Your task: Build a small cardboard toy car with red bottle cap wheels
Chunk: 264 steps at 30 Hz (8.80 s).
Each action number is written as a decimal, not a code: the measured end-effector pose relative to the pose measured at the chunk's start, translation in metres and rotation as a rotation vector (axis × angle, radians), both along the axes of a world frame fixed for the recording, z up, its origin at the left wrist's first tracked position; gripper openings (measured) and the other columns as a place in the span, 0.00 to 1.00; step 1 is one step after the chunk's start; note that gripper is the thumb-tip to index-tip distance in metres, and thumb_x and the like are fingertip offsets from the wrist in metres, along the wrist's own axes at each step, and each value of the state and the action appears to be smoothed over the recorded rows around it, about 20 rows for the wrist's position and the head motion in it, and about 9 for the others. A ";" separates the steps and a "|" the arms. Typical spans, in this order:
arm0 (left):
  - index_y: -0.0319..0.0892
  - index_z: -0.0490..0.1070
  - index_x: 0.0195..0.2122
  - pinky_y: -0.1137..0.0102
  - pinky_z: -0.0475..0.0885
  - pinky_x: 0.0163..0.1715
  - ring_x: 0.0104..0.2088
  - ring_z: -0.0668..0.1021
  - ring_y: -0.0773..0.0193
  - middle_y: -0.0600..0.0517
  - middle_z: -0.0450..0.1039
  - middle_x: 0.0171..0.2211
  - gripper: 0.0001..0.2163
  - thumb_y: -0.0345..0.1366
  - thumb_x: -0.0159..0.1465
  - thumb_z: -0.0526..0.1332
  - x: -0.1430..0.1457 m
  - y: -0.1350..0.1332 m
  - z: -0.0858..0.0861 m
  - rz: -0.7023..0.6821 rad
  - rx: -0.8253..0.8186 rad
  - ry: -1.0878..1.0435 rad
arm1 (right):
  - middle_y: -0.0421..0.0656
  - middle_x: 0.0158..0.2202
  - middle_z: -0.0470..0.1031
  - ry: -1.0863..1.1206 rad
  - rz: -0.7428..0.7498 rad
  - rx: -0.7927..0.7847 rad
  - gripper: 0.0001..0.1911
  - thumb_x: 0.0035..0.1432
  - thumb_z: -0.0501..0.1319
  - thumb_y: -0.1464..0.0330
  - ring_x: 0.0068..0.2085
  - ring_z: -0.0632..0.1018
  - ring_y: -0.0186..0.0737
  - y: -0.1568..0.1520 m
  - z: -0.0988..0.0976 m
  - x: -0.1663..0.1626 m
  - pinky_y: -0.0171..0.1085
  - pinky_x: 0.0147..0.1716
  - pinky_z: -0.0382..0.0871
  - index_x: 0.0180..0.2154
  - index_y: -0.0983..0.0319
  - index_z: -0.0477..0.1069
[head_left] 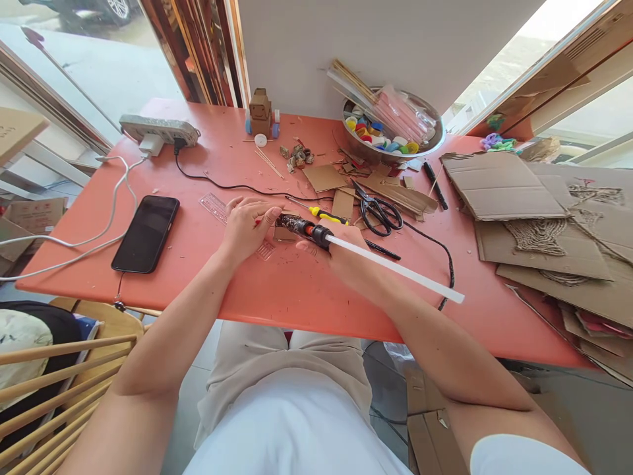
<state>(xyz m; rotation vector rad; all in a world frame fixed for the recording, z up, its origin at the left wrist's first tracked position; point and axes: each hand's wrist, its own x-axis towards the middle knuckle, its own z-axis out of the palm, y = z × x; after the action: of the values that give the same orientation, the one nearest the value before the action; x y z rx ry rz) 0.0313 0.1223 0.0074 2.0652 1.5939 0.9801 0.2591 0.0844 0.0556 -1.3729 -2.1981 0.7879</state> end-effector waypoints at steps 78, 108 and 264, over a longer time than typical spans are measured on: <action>0.54 0.91 0.46 0.55 0.85 0.58 0.52 0.88 0.48 0.48 0.89 0.55 0.16 0.54 0.64 0.71 -0.018 -0.014 0.014 -0.139 -0.146 -0.117 | 0.41 0.34 0.83 0.223 0.040 -0.136 0.08 0.57 0.73 0.79 0.37 0.81 0.37 0.046 -0.013 -0.015 0.37 0.43 0.74 0.37 0.63 0.81; 0.57 0.90 0.46 0.47 0.84 0.59 0.53 0.88 0.46 0.48 0.88 0.54 0.13 0.51 0.62 0.74 -0.024 -0.009 0.012 -0.226 -0.111 -0.056 | 0.42 0.35 0.83 0.159 0.085 -0.084 0.08 0.57 0.71 0.78 0.38 0.80 0.39 0.045 -0.013 -0.013 0.38 0.43 0.71 0.38 0.62 0.79; 0.53 0.81 0.26 0.42 0.69 0.72 0.51 0.88 0.51 0.55 0.90 0.43 0.09 0.44 0.64 0.71 -0.028 -0.002 0.026 -0.321 0.154 0.086 | 0.43 0.44 0.86 0.157 0.332 0.044 0.17 0.52 0.73 0.75 0.48 0.86 0.46 0.073 -0.005 -0.003 0.43 0.50 0.77 0.41 0.58 0.71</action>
<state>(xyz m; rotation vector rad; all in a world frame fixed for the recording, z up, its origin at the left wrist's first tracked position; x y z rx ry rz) 0.0033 0.1207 0.0332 2.4022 1.2017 0.9312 0.2560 0.1575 0.0510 -0.9009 -2.3310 0.9207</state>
